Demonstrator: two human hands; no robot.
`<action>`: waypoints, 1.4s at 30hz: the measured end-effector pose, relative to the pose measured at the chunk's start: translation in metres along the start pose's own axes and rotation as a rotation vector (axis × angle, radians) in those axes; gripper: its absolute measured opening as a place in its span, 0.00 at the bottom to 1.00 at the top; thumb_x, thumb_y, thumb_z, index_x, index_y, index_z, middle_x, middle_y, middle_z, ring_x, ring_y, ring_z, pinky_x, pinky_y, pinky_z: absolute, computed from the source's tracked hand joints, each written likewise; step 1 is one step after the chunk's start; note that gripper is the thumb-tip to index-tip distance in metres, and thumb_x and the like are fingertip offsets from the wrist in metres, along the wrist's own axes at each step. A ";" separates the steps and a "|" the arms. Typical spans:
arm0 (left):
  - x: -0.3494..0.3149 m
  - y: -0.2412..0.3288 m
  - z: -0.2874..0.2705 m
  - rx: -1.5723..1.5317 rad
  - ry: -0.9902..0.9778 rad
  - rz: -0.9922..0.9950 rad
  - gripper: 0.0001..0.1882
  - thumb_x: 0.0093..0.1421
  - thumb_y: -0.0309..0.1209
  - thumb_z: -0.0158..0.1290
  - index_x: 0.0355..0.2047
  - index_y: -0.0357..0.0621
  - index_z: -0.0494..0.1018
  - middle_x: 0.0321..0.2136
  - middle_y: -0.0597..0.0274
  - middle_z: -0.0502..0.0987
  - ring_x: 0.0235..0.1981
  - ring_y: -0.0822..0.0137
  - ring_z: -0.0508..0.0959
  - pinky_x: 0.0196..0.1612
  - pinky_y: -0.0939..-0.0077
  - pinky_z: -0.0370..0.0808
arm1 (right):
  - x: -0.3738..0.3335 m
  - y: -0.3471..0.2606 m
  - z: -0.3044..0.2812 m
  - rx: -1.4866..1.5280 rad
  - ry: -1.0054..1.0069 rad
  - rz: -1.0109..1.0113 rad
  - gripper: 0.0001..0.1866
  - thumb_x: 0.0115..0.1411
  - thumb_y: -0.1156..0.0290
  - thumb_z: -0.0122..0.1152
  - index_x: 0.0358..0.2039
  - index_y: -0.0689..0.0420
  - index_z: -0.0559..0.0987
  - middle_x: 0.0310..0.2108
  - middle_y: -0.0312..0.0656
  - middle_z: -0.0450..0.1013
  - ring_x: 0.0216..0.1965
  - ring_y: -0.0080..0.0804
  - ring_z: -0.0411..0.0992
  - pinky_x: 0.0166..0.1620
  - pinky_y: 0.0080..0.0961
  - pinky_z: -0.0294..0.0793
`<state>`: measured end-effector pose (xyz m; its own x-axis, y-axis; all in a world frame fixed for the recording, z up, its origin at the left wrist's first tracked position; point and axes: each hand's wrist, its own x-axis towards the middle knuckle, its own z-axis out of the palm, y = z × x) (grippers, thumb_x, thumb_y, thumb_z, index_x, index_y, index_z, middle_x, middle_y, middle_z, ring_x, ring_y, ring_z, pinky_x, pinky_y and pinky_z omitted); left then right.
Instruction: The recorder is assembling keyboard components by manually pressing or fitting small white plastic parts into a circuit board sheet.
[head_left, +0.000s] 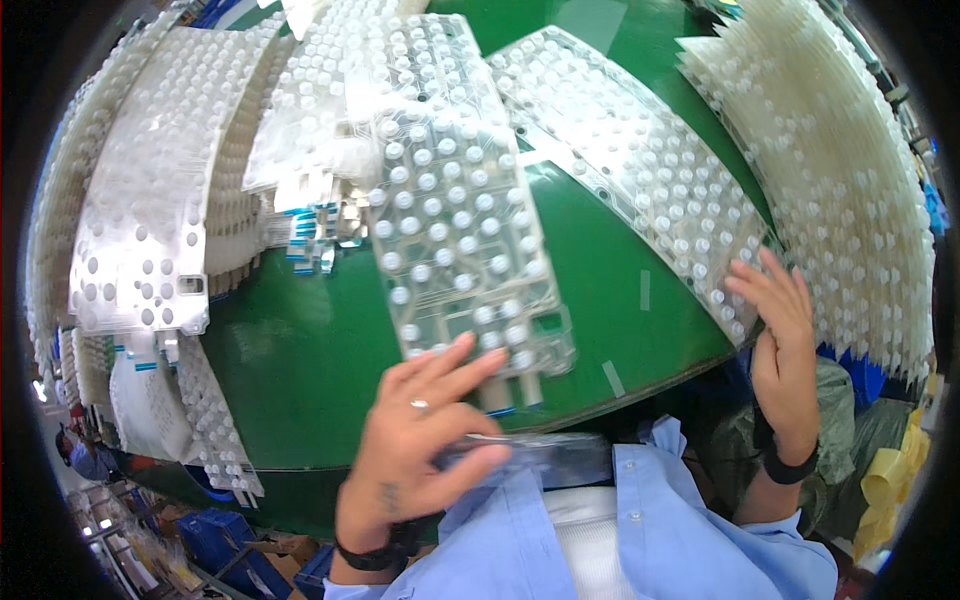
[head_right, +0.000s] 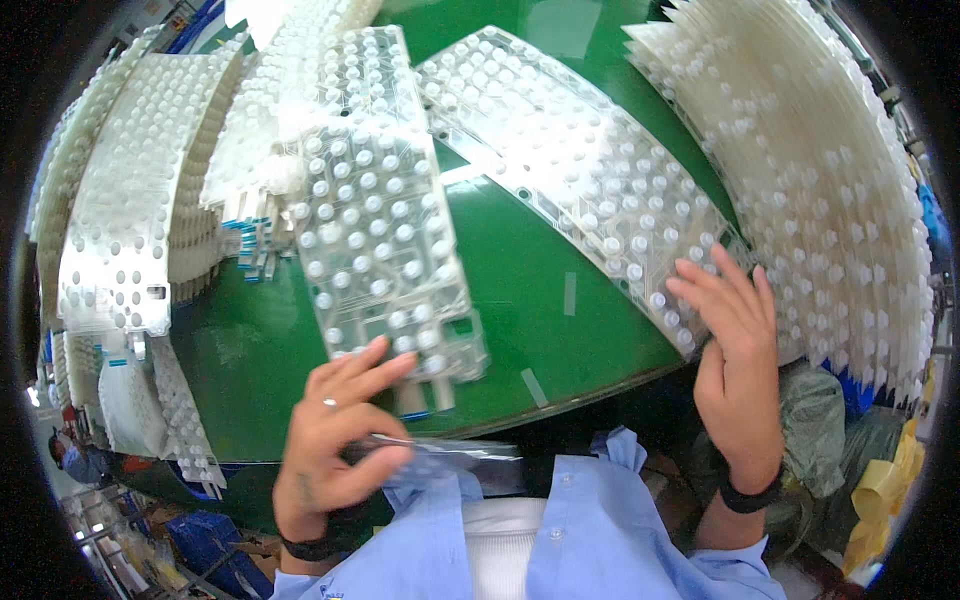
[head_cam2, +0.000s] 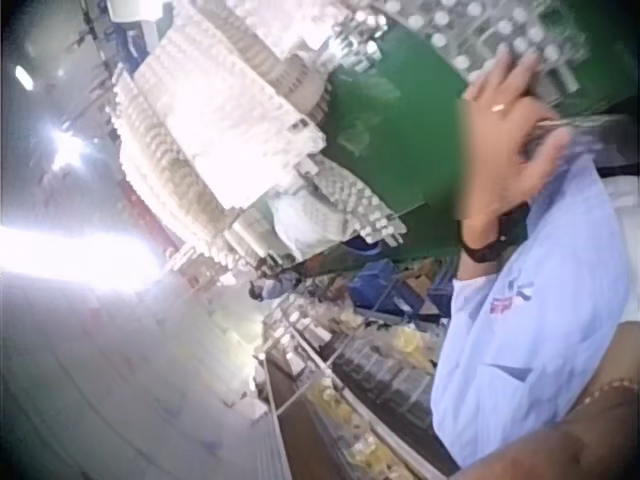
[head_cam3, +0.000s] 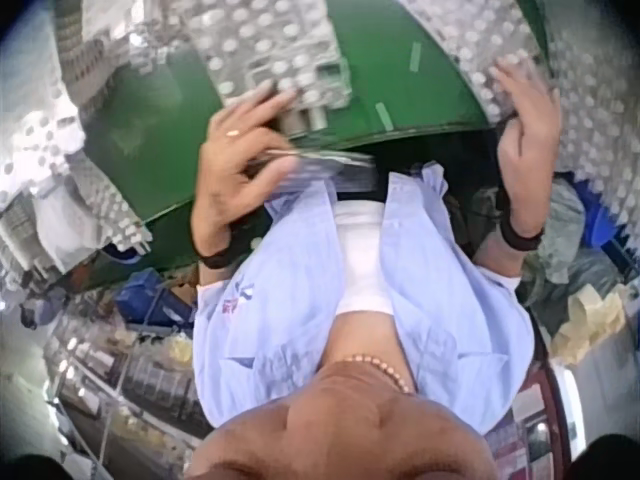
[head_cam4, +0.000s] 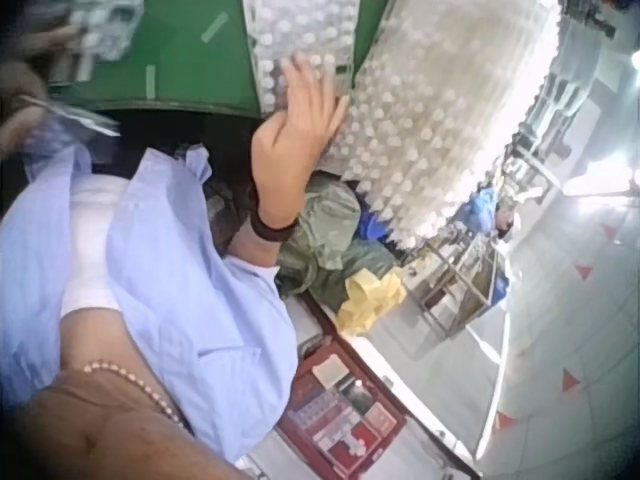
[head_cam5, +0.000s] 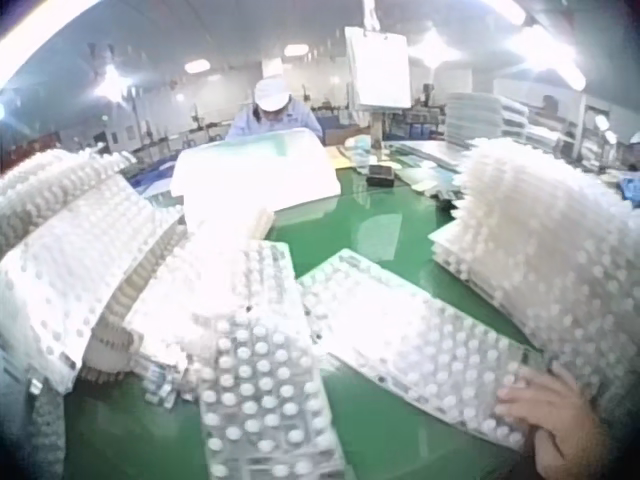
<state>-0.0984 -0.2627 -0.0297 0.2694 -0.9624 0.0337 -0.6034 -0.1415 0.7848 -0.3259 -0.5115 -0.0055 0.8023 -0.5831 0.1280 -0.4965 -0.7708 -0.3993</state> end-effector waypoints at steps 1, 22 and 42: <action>0.010 0.008 0.016 0.026 0.026 0.029 0.10 0.49 0.38 0.62 0.25 0.46 0.78 0.53 0.51 0.75 0.62 0.48 0.66 0.61 0.54 0.57 | -0.001 -0.005 0.005 0.028 0.093 -0.005 0.26 0.47 0.89 0.43 0.46 0.59 0.77 0.51 0.46 0.73 0.61 0.48 0.63 0.66 0.43 0.52; 0.029 0.031 0.034 0.110 0.143 0.126 0.08 0.48 0.34 0.63 0.24 0.48 0.76 0.49 0.59 0.78 0.58 0.52 0.70 0.61 0.55 0.56 | -0.016 -0.066 0.034 0.685 -0.055 -0.114 0.10 0.47 0.78 0.69 0.32 0.55 0.80 0.31 0.38 0.74 0.33 0.35 0.71 0.38 0.30 0.66; 0.021 0.008 0.024 0.143 -0.039 0.090 0.10 0.47 0.37 0.64 0.23 0.50 0.74 0.52 0.60 0.76 0.56 0.56 0.71 0.53 0.61 0.63 | 0.029 -0.055 0.042 0.867 -0.171 0.369 0.03 0.56 0.78 0.62 0.32 0.61 0.78 0.29 0.36 0.74 0.28 0.18 0.69 0.27 0.16 0.65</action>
<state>-0.1155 -0.2894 -0.0377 0.1817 -0.9806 0.0735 -0.7251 -0.0831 0.6837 -0.2617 -0.4752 -0.0177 0.7158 -0.6530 -0.2476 -0.3648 -0.0473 -0.9299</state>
